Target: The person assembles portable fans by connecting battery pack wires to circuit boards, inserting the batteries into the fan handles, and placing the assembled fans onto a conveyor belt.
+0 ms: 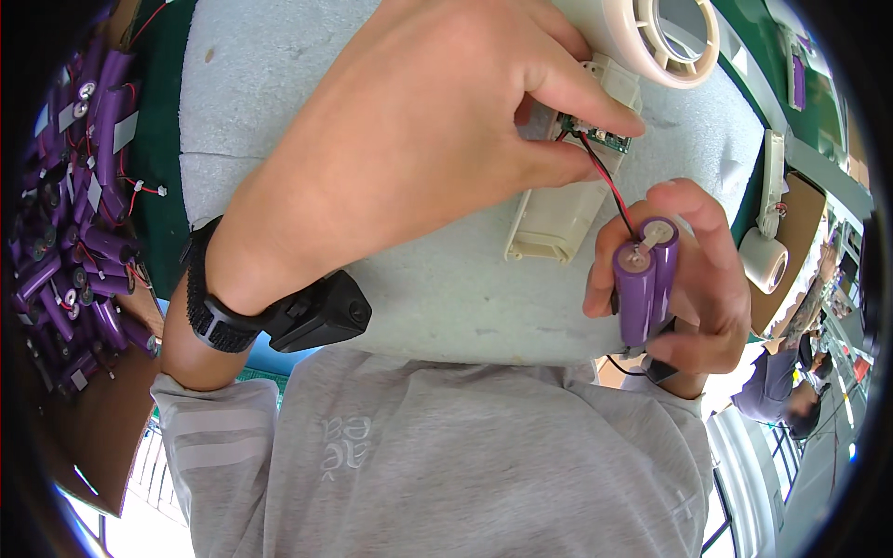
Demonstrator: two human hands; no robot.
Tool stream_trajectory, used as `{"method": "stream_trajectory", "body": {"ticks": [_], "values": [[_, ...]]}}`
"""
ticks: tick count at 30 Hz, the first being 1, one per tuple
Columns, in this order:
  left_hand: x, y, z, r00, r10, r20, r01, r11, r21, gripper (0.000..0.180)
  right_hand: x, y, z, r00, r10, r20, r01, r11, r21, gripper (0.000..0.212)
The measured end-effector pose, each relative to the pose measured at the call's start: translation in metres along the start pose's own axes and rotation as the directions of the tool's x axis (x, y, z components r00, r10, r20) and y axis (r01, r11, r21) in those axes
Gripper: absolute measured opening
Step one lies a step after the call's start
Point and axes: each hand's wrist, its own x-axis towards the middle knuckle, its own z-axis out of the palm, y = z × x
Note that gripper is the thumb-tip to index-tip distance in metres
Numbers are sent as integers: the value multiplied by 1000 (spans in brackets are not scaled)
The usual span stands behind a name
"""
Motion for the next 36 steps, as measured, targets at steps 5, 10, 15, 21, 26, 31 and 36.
{"method": "stream_trajectory", "body": {"ticks": [5,10,15,21,26,31,36], "values": [[1,1,0,1000,15,-3,-15,1000,9,26,-4,1,7,995,-94,41,93,996,12,111],[5,2,3,1000,29,-9,-29,999,21,24,-3,5,9,995,-99,1,99,993,61,108],[5,5,2,999,37,-14,-37,999,36,23,7,-7,13,963,-267,22,247,854,-457,92],[7,6,3,998,57,-13,-56,997,43,21,7,-8,24,891,-428,151,295,294,-909,73],[4,10,1,998,68,-10,-67,996,53,20,15,0,28,855,-487,176,308,206,-929,72],[7,8,1,997,81,-13,-80,995,57,19,19,4,29,849,-494,186,316,193,-929,69],[7,9,-1,995,94,-20,-92,993,69,17,18,0,32,887,-439,144,242,177,-954,66]]}}
